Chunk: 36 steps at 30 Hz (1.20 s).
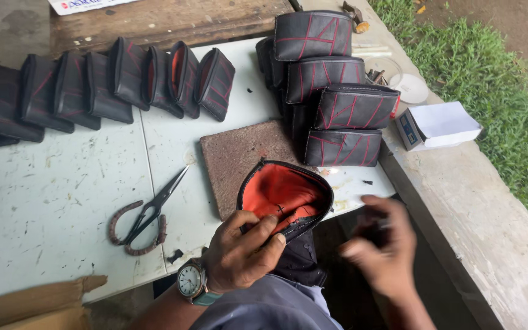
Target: The person repeatedly picks up small black pouches with red stitching from a table, opens them to reveal an orange interior, and places them back down. The person handles the pouches one at a time, inspecting the exterior and interior before stacking them.
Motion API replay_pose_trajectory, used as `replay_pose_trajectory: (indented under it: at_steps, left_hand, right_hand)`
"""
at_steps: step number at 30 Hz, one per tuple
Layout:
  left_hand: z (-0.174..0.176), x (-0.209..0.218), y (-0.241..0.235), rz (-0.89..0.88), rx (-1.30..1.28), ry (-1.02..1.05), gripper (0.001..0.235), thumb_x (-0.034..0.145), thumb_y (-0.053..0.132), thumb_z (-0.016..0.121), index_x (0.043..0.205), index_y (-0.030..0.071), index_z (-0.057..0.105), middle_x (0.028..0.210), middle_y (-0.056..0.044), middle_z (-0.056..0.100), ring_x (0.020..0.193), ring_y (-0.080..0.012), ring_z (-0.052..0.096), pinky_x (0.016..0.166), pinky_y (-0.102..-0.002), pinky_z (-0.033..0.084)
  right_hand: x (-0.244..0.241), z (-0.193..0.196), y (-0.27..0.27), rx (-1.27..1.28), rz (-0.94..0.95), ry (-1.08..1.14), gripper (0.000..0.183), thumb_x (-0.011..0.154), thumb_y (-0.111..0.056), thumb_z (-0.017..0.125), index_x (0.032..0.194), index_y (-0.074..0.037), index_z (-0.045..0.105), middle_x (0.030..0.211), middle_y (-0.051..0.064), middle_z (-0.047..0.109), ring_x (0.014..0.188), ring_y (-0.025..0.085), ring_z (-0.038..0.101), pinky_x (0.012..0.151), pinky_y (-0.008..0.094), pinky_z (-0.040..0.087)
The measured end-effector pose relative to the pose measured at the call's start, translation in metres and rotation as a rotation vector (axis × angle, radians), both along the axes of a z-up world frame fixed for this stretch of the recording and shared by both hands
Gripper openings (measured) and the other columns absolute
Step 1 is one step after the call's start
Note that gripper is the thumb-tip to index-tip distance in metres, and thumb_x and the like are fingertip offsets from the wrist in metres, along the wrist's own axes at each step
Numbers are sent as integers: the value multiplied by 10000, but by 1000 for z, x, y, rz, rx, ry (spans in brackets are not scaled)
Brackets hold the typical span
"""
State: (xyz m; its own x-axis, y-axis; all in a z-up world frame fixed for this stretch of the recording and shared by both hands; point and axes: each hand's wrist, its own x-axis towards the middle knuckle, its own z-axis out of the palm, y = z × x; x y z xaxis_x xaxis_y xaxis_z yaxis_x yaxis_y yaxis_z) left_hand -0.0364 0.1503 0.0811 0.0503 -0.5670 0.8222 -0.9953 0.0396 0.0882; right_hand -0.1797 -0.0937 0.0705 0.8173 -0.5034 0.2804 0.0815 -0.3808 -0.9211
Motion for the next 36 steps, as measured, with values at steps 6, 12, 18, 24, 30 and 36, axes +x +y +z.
replay_pose_trajectory:
  at_steps: [6,12,18,24,30,36]
  left_hand:
    - [7,-19,7,61,-14,1,313,940,84,734,1200,61,562,1050,-228,729,880,-275,683,766,-369,570]
    - [22,-7,24,205,163,-193,245,843,25,744,1058,75,637,1054,-214,728,929,-246,693,876,-340,559]
    - [24,-3,26,204,206,-237,194,828,2,750,964,101,654,1065,-164,731,1029,-221,666,945,-282,514]
    - [18,-3,15,102,180,-242,116,928,36,764,956,48,653,1016,-115,704,1018,-196,667,922,-346,520]
    - [24,10,8,125,112,-262,184,964,27,747,878,85,596,1066,-190,740,975,-184,715,934,-308,526]
    - [34,13,-2,82,133,-341,216,947,36,747,841,86,566,1008,-210,747,971,-214,723,914,-324,524]
  right_hand:
    - [29,-36,29,65,302,-46,1275,542,-555,948,1516,15,353,1448,156,529,1362,266,505,1148,400,377]
    - [28,-23,8,801,421,-303,418,986,-69,726,1310,85,511,1062,139,513,945,254,530,917,467,420]
    - [-1,21,24,569,484,-572,111,1062,40,542,1153,-21,522,1061,159,615,1083,295,683,1113,540,520]
    - [35,19,62,325,431,-361,149,1003,39,594,1073,-30,483,1016,178,659,965,302,696,913,477,568]
    - [14,36,26,392,203,-636,200,911,19,721,1064,6,593,808,109,646,669,189,646,619,335,541]
    - [9,20,35,-670,205,-426,336,777,34,774,1106,-8,718,590,-10,476,448,122,457,437,325,350]
